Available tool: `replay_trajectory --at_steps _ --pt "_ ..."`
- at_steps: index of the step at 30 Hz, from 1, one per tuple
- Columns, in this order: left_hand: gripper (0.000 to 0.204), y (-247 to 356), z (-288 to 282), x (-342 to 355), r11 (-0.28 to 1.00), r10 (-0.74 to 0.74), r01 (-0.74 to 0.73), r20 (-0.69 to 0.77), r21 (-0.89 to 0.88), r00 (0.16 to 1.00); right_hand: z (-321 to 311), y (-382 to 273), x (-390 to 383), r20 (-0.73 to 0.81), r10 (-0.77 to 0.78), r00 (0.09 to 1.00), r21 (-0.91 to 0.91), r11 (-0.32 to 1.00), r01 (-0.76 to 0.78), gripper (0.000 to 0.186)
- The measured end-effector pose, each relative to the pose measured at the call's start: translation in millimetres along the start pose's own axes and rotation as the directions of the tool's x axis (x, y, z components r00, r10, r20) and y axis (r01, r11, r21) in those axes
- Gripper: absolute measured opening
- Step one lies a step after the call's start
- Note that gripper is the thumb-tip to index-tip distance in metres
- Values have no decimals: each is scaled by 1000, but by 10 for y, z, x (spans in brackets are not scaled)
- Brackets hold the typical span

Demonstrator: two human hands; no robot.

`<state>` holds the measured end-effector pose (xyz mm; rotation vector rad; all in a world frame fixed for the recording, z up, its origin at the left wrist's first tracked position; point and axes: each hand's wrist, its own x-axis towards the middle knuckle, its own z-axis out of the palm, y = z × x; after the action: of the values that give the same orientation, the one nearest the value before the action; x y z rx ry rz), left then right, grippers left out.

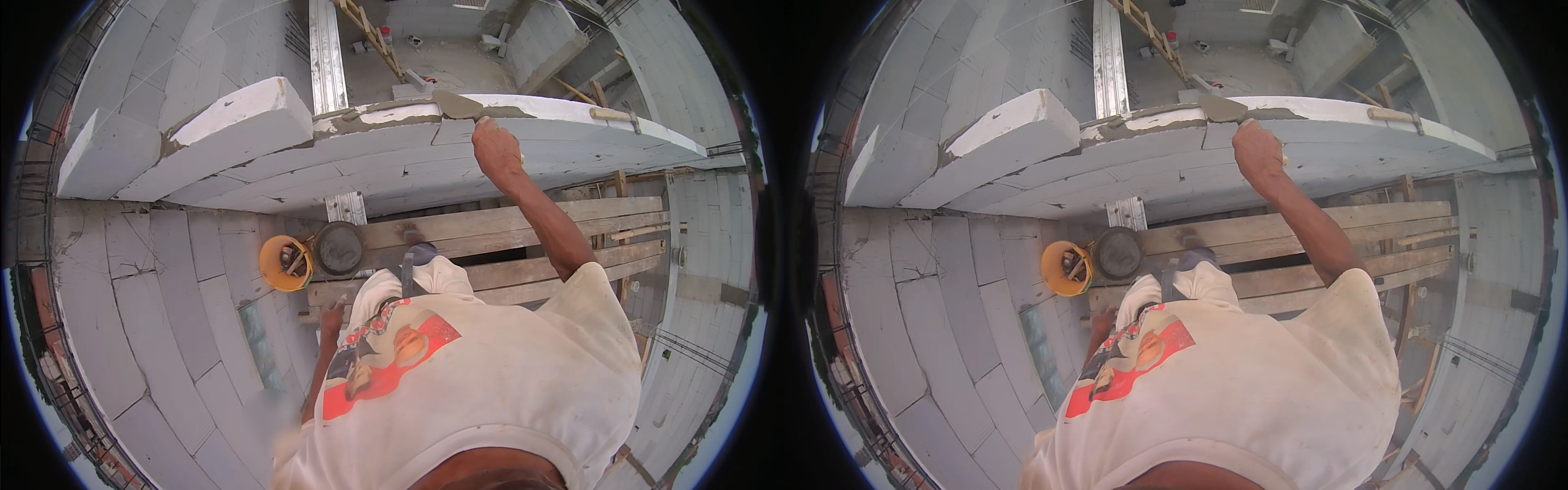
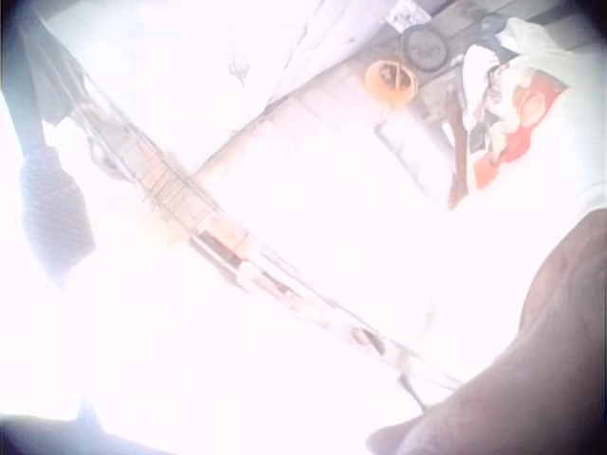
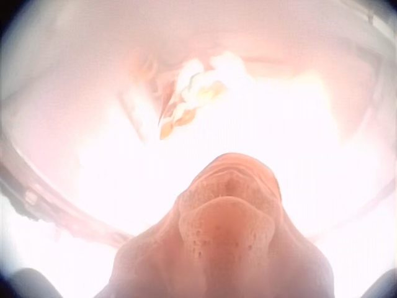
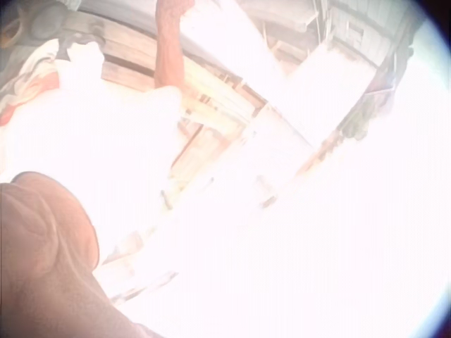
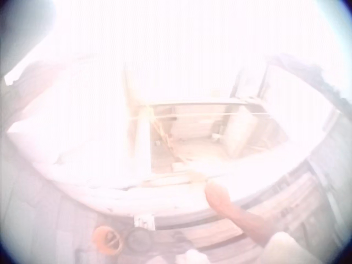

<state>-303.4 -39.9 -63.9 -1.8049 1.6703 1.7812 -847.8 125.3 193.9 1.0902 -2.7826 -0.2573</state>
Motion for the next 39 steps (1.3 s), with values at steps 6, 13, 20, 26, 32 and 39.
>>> replay_trajectory --at_steps 6,13,20,26,32,39 --pt "33 -274 91 -24 997 5 -7 22 81 1000 224 758 96 116 127 985 -82 990 -118 20" --pt "39 -1091 41 239 550 589 -515 132 657 797 379 1807 492 285 174 942 -150 979 -136 23" --pt "30 -810 239 208 836 167 -237 183 494 969 -809 1697 445 614 96 783 592 600 -538 36" --pt "32 -699 227 628 613 359 -523 381 592 852 -956 958 632 633 -262 728 693 611 -383 43" --pt "35 754 549 205 986 -89 85 -24 -144 996 -605 1128 935 683 -115 722 519 771 -368 42" --pt "36 528 611 143 969 -117 109 -25 -220 993 497 2835 1375 651 -141 746 373 915 -153 33"
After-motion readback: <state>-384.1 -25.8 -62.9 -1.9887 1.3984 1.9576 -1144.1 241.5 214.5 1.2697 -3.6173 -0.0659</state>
